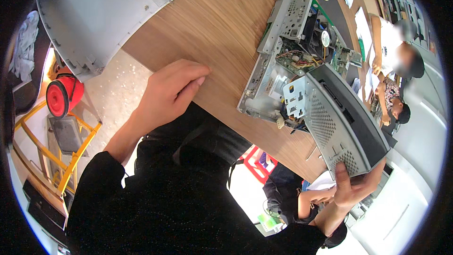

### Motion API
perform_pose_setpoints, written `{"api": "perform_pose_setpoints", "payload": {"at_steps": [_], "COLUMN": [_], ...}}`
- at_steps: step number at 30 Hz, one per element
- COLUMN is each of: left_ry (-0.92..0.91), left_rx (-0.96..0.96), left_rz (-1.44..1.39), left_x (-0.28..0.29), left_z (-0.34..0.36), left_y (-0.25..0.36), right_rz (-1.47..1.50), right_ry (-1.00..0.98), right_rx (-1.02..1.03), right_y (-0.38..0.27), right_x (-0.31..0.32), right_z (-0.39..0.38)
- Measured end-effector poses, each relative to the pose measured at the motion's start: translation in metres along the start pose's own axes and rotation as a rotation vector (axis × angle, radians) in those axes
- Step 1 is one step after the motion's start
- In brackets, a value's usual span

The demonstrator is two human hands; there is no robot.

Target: The person uses a screwdriver to remove a screw from a computer motherboard, then lifts the optical drive and its metal mounting bracket out of the computer case by hand.

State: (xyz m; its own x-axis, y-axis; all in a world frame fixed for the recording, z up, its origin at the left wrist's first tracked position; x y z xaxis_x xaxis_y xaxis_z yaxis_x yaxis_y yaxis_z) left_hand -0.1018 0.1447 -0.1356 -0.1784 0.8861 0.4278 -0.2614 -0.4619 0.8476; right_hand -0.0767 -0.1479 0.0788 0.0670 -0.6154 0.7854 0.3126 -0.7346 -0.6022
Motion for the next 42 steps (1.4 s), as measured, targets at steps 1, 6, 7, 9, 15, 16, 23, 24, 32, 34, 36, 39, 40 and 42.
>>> {"api": "perform_pose_setpoints", "payload": {"at_steps": [1, 6, 7, 9, 15, 16, 23, 24, 32, 34, 36, 39, 40, 42], "left_ry": [0.0, -0.016, -0.013, -0.08, -0.61, -0.733, -0.944, -0.884, -0.78, -0.779, -0.739, -0.737, -0.731, -0.733], "left_rx": [-0.002, -0.004, -0.023, 0.061, 0.412, 0.561, 0.583, 0.543, 0.64, 0.621, 0.672, 0.697, 0.709, 0.72], "left_rz": [-0.004, 0.048, 0.029, 0.004, -0.821, -1.096, -1.556, -1.473, -1.406, -1.392, -1.413, -1.406, -1.4, -1.372], "left_x": [0.0, -0.006, -0.007, -0.009, -0.081, -0.101, -0.161, -0.162, -0.179, -0.181, -0.184, -0.19, -0.193, -0.193], "left_z": [0.001, 0.002, 0.003, 0.004, -0.015, -0.027, -0.073, -0.071, -0.078, -0.08, -0.086, -0.091, -0.092, -0.093], "left_y": [0.0, 0.002, 0.007, 0.008, 0.034, 0.049, 0.111, 0.108, 0.115, 0.116, 0.11, 0.108, 0.105, 0.101], "right_rz": [-0.004, 0.142, 0.19, 0.243, 0.272, 0.205, -0.419, -0.464, -0.154, 0.055, 0.282, 0.929, 0.5, 0.517], "right_ry": [0.002, 0.131, 0.15, 0.2, -0.002, -0.091, -0.296, -0.254, 0.582, 0.724, 0.859, 1.042, 0.983, 0.947], "right_rx": [-0.001, -0.068, -0.052, -0.015, 0.215, 0.333, 1.044, 1.04, 0.582, 0.453, 0.333, -0.063, -0.112, -0.172], "right_y": [0.001, 0.026, 0.029, 0.046, 0.037, 0.015, -0.003, 0.009, 0.092, 0.099, 0.112, 0.163, 0.157, 0.166], "right_x": [0.001, 0.023, 0.028, 0.038, 0.025, 0.015, -0.034, -0.037, -0.039, -0.044, -0.051, -0.073, -0.072, -0.083], "right_z": [0.001, -0.007, -0.01, -0.02, -0.072, -0.079, -0.168, -0.174, -0.208, -0.209, -0.209, -0.217, -0.221, -0.226]}}
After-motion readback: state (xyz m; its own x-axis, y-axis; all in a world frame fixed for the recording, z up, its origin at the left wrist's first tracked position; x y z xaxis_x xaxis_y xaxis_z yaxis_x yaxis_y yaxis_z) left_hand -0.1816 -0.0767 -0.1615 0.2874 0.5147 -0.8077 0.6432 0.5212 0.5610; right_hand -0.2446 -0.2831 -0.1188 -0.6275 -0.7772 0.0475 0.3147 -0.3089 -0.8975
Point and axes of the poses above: each hand's wrist, its own z-axis towards the middle knuckle, its own x-axis out of the back of the hand, y = z × x, the point moved 9 cm from there along z, towards the middle knuckle, and after that the axes turned 14 degrees about z, right-handed, at the moved point
